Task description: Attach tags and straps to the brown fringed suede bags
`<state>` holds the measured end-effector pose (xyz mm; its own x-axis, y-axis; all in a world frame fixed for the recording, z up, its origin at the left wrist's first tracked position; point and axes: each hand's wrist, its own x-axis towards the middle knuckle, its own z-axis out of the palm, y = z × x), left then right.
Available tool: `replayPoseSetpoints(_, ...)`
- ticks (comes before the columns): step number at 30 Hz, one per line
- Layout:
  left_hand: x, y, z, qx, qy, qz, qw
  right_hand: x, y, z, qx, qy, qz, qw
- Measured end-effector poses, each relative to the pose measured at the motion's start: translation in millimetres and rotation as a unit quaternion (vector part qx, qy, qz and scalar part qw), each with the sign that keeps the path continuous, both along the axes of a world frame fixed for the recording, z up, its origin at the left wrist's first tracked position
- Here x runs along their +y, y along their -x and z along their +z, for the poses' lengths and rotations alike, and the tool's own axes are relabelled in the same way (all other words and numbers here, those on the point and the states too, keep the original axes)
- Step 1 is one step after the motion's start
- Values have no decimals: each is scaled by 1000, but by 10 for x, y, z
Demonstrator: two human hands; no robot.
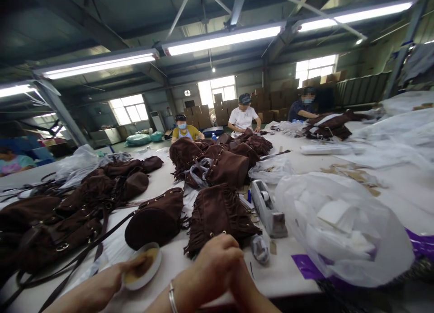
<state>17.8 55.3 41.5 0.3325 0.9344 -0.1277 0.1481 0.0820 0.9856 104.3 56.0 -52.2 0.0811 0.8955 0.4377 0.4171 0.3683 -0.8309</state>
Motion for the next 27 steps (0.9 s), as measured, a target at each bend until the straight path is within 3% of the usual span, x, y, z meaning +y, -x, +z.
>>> replayPoseSetpoints(1,42,165,57,105,-104,-46,988,-23,-47,6,49,59,16,997)
replayPoseSetpoints(2,94,313,108,206,-194,-57,958,-43,-82,14,105,118,36,987)
replayPoseSetpoints(4,199,534,165,343,-288,-67,892,-67,-110,43,226,221,78,945)
replayPoseSetpoints(7,285,656,127,432,-315,-74,842,-75,-79,112,404,338,128,841)
replayPoseSetpoints(10,293,624,38,467,-317,-76,822,-73,-55,184,439,349,128,818)
replayPoseSetpoints(13,309,602,-20,448,-315,-79,833,-80,-87,228,449,362,122,808)
replayPoseSetpoints(15,359,638,-50,370,-282,-57,883,-89,-123,239,465,379,115,792)
replayPoseSetpoints(17,433,708,-80,260,-187,50,946,-97,-149,242,486,400,108,770)
replayPoseSetpoints(18,466,750,-93,215,-133,120,960,-100,-153,243,491,407,107,762)
replayPoseSetpoints(20,496,830,-112,169,-67,244,952,-104,-141,245,493,412,109,758)
replayPoseSetpoints(22,447,878,-126,165,-79,302,935,-106,-110,245,489,410,108,762)
replayPoseSetpoints(24,322,863,-161,159,-107,320,928,-109,-82,234,478,408,107,771)
replayPoseSetpoints(27,101,703,-298,117,-62,239,962,-116,-80,199,442,396,117,796)
